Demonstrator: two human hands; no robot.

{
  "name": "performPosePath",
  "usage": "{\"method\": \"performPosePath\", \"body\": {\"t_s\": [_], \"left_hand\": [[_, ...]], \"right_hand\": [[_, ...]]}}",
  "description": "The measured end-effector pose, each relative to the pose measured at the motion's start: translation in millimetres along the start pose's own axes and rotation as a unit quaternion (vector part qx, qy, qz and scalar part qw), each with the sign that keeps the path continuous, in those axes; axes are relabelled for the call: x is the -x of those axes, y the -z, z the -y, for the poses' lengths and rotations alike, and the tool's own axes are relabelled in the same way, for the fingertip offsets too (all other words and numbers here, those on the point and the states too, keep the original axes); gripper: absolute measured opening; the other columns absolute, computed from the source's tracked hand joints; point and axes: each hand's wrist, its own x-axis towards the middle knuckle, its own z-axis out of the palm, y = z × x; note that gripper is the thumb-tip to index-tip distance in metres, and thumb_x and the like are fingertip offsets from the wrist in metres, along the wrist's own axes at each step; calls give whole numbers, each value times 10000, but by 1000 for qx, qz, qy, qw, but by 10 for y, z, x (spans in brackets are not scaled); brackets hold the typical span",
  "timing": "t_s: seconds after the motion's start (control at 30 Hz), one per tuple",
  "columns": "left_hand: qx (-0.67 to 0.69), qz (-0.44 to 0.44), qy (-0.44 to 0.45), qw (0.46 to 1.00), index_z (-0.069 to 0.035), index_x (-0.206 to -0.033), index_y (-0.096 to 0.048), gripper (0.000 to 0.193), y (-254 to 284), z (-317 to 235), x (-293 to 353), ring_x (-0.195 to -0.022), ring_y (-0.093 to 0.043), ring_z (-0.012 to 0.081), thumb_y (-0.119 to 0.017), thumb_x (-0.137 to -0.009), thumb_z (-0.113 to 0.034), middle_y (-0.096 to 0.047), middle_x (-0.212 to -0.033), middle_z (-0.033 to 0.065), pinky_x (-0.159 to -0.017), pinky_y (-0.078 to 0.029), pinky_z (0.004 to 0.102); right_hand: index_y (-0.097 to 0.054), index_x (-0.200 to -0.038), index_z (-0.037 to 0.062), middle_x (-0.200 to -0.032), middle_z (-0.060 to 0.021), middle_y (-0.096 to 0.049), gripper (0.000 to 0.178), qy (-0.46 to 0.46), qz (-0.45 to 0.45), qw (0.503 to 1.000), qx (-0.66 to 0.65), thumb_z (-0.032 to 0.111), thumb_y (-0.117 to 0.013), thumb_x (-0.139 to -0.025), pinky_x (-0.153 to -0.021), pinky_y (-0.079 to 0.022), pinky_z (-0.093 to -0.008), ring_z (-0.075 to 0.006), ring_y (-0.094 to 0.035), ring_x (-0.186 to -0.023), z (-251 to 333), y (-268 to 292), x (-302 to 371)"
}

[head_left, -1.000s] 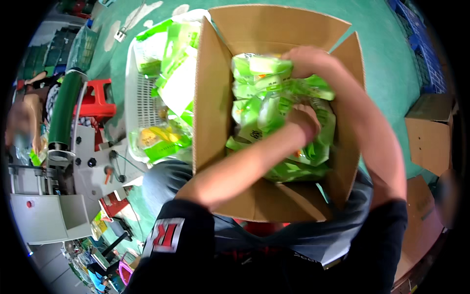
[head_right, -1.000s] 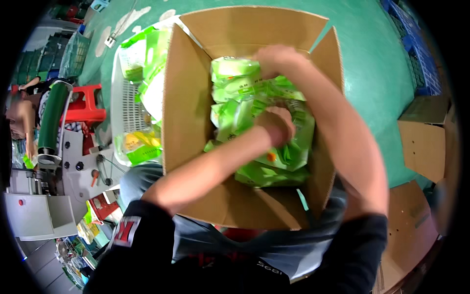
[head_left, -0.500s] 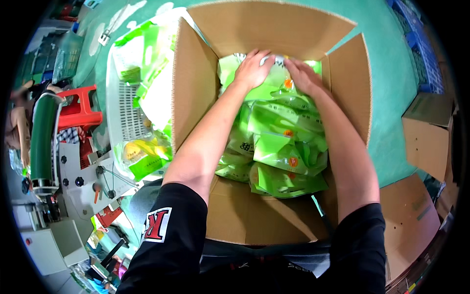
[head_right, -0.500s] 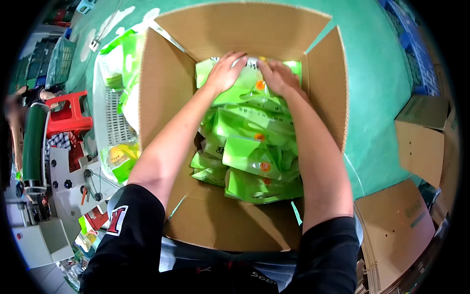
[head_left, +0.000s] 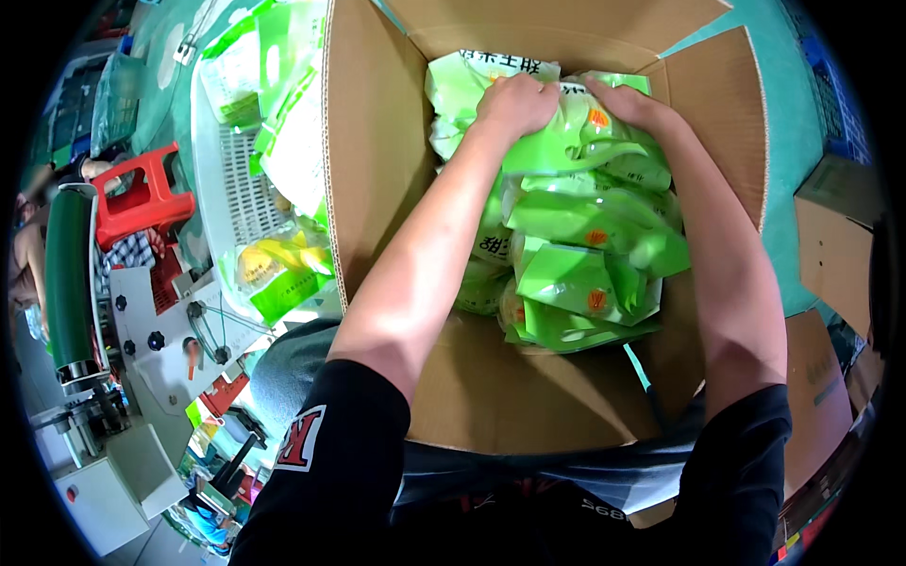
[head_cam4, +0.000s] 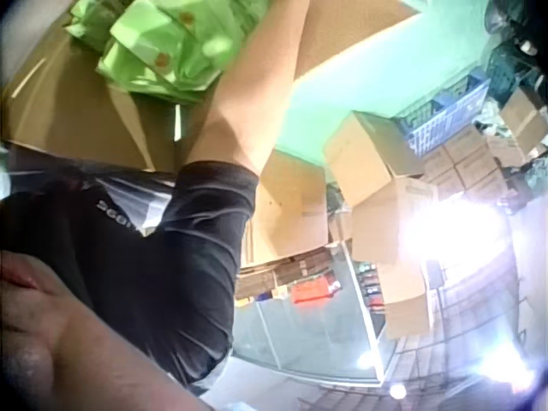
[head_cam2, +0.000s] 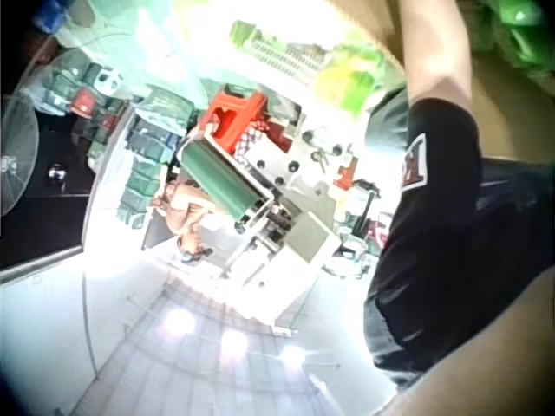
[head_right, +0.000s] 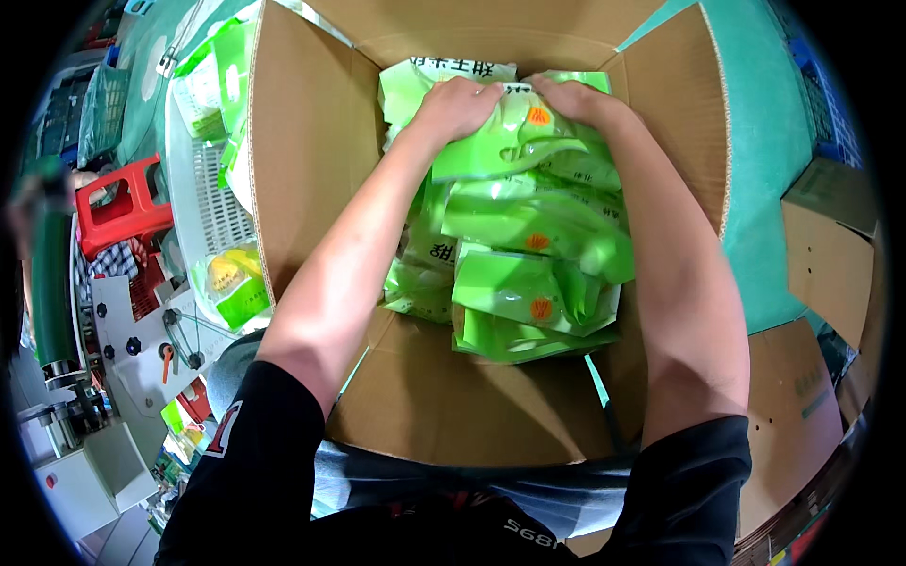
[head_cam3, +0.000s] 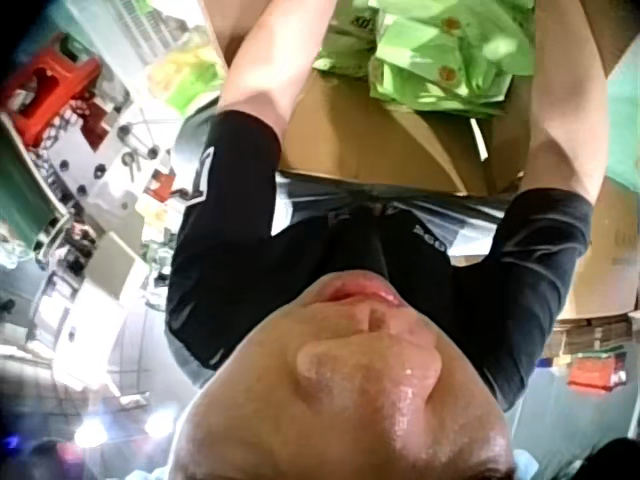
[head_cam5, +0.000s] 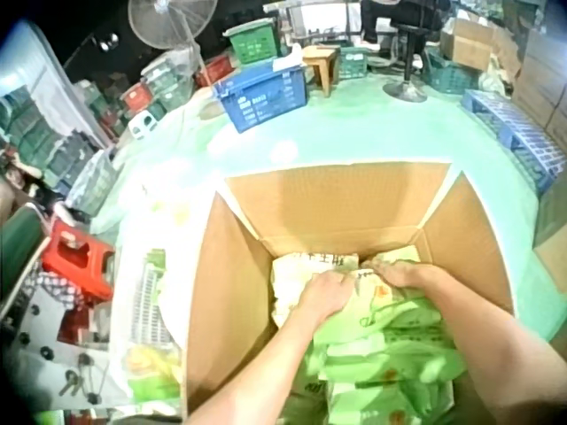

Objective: The person picks up bags of corn from a white plastic basket and packs them into a cardboard box, arranging them in layers.

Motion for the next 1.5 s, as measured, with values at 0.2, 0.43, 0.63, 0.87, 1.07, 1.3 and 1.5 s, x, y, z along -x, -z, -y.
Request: {"method": "performPosePath", "body": {"t_s": [0.2, 0.43, 0.63, 0.87, 1.07, 1.3, 1.5], "left_hand": [[12, -6, 14, 1000, -74, -1282, -557, 573, 118, 332, -53, -1246, -492, 337, -379, -942, -499, -522, -1345, 182, -1065, -369, 461], [113, -135, -276, 945, -66, -1026, -692, 272, 1682, -476, 1217, -873, -673, 237, -594, -876, -271, -695, -902, 123, -788, -526, 338], [21, -163, 336, 928, -5, -712, -641, 736, 2247, 2342, 1570, -501, -549, 164, -459, -856, -704, -574, -571, 102, -484, -438, 310], [213, -246, 184, 928, 39, -708, -614, 553, 1937, 2688, 1532, -506, -554, 220, -589, -892, -482, -601, -594, 107, -501, -428, 369], [-59, -287, -3, 956, 17, -678, -611, 495, 2537, 1121, 2583, -589, -599, 355, -574, -905, -421, -581, -605, 204, -558, -440, 443], [-184, -97, -201, 957, 22, -757, -652, 244, 3128, -573, 4321, -489, -503, 200, -679, -872, -192, -559, -573, 118, -500, -417, 325], [-104, 162, -455, 869, -38, -560, -506, 392, 2389, -1341, 4478, -436, -459, 287, -732, -821, -224, -430, -495, 76, -416, -322, 381]], "right_hand": [[-428, -1422, 91, -1482, -174, -379, 837, 75, -70, 995, 12, 703, -267, -875, -1124, -257, -386, -328, -339, -1382, 249, -287, -433], [-445, -1383, 90, -1368, -222, -491, 744, 93, -102, 987, 77, 623, -195, -929, -1060, -325, -412, -389, -446, -1274, -707, -212, -835], [-469, -1333, 84, -1244, -270, -565, 716, 150, -19, 984, 93, 598, -163, -939, -1019, -371, -450, -428, -522, -1168, -142, -503, -621], [-470, -1352, 23, -1299, -258, -523, 595, 176, -367, 913, 15, 474, -439, -963, -1012, -397, -428, -394, -499, -1201, -102, -609, -266], [-432, -1355, -37, -1311, -218, -514, 645, 348, -336, 873, 66, 397, -595, -906, -1029, -395, -408, -352, -486, -1236, 827, 106, 1294], [-292, -1428, -80, -1474, -272, -312, 1116, 534, -309, 783, 82, 510, -816, -640, -1139, -264, -372, -363, -331, -1368, 1573, -208, 3593], [-453, -1335, -21, -1178, -141, -631, 926, 422, 176, 881, -125, 292, -910, -593, -966, -453, -344, -222, -587, -1105, 440, -847, 4043]]}}
